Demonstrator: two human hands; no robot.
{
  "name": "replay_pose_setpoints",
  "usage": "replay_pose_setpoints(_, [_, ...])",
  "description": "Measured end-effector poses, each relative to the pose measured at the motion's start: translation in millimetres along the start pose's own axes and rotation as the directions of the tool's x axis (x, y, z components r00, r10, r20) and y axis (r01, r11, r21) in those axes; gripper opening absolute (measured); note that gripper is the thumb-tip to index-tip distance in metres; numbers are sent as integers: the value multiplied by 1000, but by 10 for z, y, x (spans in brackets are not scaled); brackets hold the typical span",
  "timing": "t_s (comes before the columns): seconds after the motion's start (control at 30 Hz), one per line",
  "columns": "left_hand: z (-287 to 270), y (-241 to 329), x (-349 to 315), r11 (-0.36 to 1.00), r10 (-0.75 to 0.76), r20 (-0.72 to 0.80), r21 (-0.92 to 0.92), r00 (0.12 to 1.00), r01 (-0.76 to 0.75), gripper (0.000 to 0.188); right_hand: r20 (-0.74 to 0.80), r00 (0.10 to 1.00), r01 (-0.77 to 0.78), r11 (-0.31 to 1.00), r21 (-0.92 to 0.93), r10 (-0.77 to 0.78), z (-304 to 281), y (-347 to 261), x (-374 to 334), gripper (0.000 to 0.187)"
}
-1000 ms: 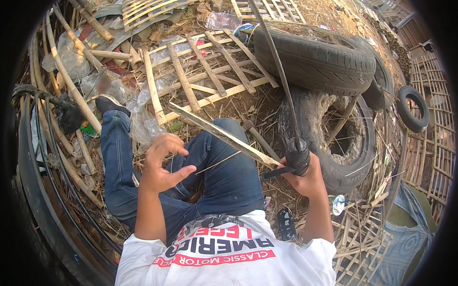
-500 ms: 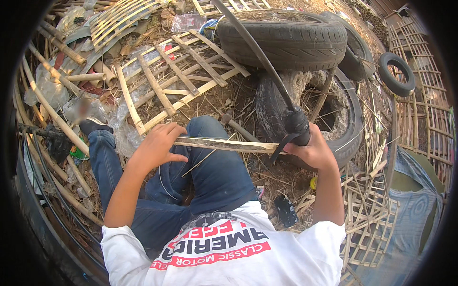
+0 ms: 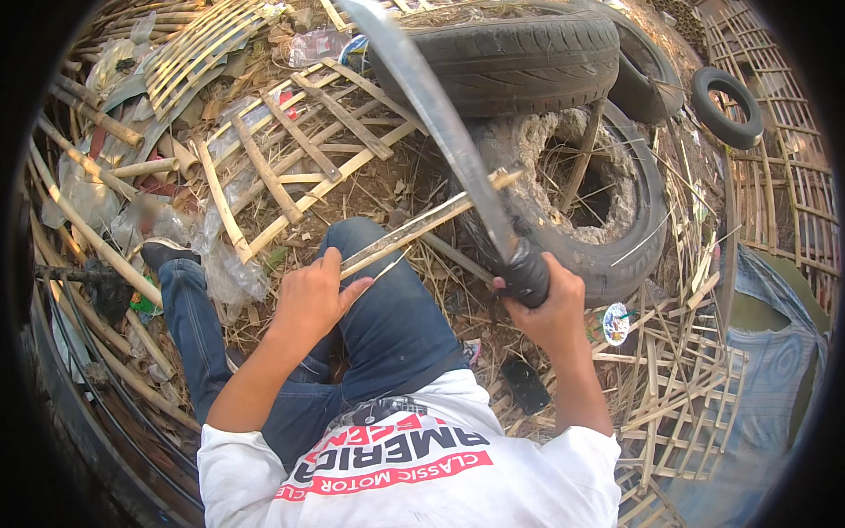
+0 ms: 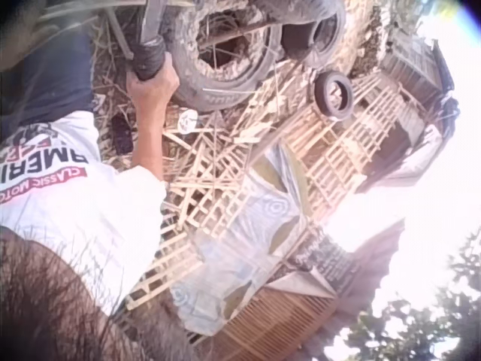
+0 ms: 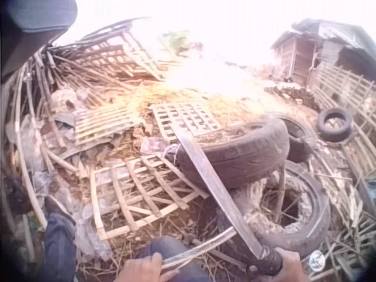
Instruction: The person repairs a bamboo frame by hammering a small wooden strip onto it and later trimming a thin piece of bamboo using a large knife while sitting in a yard.
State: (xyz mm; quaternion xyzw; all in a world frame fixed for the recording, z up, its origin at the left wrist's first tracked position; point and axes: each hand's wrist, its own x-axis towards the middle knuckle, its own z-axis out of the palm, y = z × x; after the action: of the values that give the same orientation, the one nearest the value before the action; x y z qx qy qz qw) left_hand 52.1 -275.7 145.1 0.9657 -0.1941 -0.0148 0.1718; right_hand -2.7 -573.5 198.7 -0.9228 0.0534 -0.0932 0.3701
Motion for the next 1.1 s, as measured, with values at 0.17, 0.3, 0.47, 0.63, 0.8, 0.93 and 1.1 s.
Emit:
replay_pose_setpoints(0.17, [89,314,-68,997,-32,-53,-71,998,28,55,162,954,295,892,-342,-254,348,7,-66,45])
replay_pose_setpoints(0.3, [242,310,-239,991,2,-131,-129,991,-19,47,224,925,373,853,-365,-308,302,92,52,45])
replay_pose_setpoints(0.47, [330,332,-359,982,-16,-202,-189,979,-23,40,262,907,414,814,-408,-330,126,167,241,42])
replay_pose_setpoints(0.63, [272,257,-340,984,-8,-164,-177,986,-22,33,252,933,355,772,-528,-258,-65,289,331,38])
replay_pose_setpoints(0.8, [197,252,-237,990,107,-181,-67,978,-120,39,212,944,328,763,-557,-251,26,101,197,36])
replay_pose_setpoints(0.93, [70,144,-219,986,155,-131,80,979,-145,50,198,951,307,762,-569,-236,26,111,171,32])
replay_pose_setpoints(1.1, [-91,83,-146,939,222,-110,292,969,-182,52,96,995,75,810,-582,-23,-101,172,99,30])
